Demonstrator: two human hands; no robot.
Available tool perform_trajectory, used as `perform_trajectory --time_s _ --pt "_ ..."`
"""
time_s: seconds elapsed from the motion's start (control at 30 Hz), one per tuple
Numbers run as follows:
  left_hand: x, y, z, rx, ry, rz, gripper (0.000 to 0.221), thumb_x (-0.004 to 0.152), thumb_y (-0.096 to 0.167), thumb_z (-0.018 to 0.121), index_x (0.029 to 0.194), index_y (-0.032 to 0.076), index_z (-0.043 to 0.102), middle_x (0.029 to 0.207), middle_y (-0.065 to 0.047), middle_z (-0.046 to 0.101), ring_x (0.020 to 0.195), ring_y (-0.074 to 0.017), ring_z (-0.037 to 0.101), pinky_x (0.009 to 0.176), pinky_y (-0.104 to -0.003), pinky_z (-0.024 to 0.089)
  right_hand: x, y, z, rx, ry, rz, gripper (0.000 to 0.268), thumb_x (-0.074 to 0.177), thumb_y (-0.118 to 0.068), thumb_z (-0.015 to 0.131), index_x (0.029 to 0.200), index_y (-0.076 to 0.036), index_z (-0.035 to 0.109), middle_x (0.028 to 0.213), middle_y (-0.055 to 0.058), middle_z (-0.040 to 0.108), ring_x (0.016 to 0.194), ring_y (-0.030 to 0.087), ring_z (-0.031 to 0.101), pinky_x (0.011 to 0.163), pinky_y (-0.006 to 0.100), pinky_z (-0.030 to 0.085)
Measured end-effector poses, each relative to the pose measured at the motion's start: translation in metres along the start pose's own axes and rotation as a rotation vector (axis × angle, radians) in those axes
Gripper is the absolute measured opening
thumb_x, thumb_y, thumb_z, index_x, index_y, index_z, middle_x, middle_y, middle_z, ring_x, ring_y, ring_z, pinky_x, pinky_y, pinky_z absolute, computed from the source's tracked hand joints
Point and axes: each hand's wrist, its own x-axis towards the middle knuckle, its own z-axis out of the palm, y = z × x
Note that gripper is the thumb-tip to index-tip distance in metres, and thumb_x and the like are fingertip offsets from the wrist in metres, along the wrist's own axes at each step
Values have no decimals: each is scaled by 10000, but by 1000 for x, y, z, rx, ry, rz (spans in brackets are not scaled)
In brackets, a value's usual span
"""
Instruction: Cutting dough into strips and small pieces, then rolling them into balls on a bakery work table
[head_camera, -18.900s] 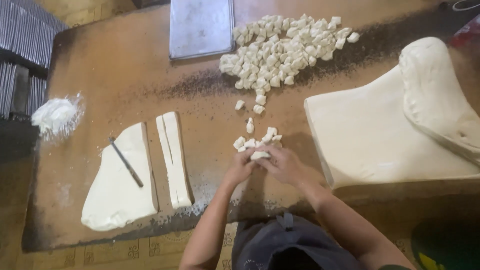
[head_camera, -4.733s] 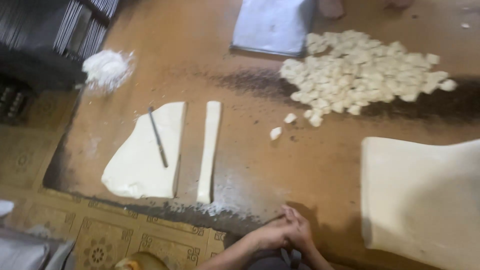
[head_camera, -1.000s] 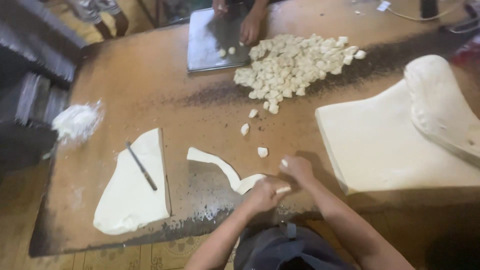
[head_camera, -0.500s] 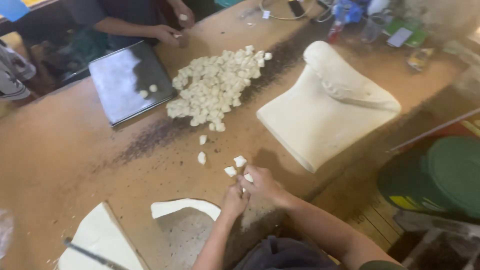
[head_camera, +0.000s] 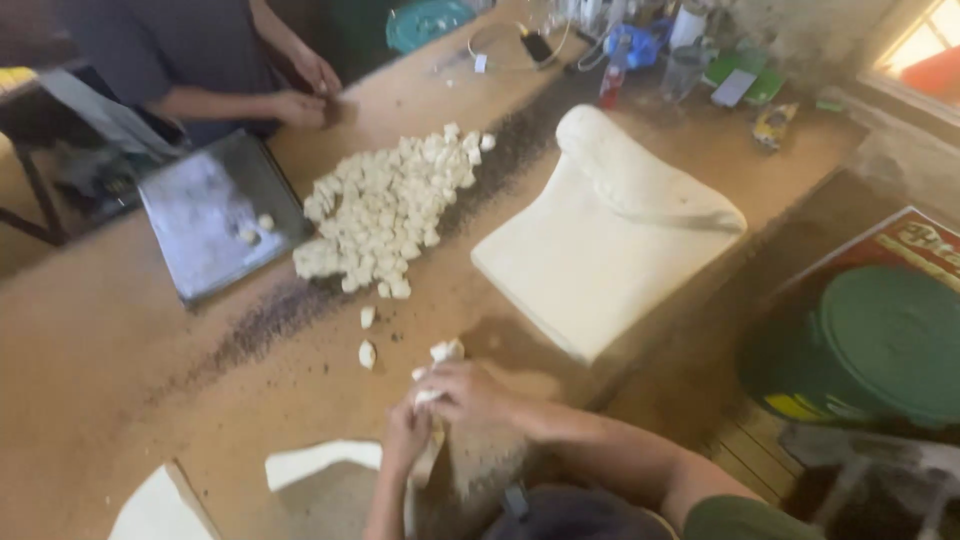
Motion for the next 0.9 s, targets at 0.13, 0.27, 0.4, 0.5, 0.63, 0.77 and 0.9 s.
perform_trajectory --time_s 0.13,0.27,0.4,0.5,0.63,0.77,0.9 --pt "-21 37 54 -147 111 -433 510 844 80 583 1348 118 653 1044 -91 819 948 -160 738 838 -333 588 -28 57 27 -32 -80 329 229 1001 -340 530 942 -120 554 798 26 610 626 140 581 514 258 504" --pt "-20 87 47 180 -75 -212 202 952 216 580 872 96 720 855 -120 758 734 -264 717 718 -407 541 -42 131 20 -288 -269 481 547 844 -603 529 1011 -82 547 945 184 614 820 425 638 649 568 483" --pt "-30 22 25 232 -12 -411 919 776 14 665 1594 199 290 1299 -130 572 983 -329 650 785 -419 542 -20 43 -31 37 -450 430 587 928 -459 585 1390 -103 516 1458 137 474 1350 276 410 1132 500 361" --pt "-28 44 23 211 95 179 927 773 41 684 1578 -11 228 1601 -307 257 1499 -425 306 1189 -438 320 -29 55 18 133 -284 -107 301 842 -212 596 1032 16 643 1039 212 641 913 397 626 807 475 521" --pt "-28 -16 12 212 112 -197 242 876 207 688 1105 166 757 605 -58 660 548 -152 580 532 -349 502 -9 25 -2 169 -155 -117 197 1012 -64 602 1182 -131 675 869 54 660 872 186 629 932 370 552" --pt "-31 -60 55 295 272 -139 238 875 315 642 782 99 676 657 -103 673 624 -253 605 601 -422 479 -15 55 33 -71 -185 180 349 954 -489 446 941 -155 544 822 21 560 756 173 573 715 329 456" --pt "-23 -173 82 233 -923 -56 684 857 108 658 1482 304 460 1584 -25 427 1448 -216 427 1216 -372 287 -5 76 35 -250 -453 796 172 976 -305 554 1040 -192 668 891 -9 662 744 131 630 628 268 542"
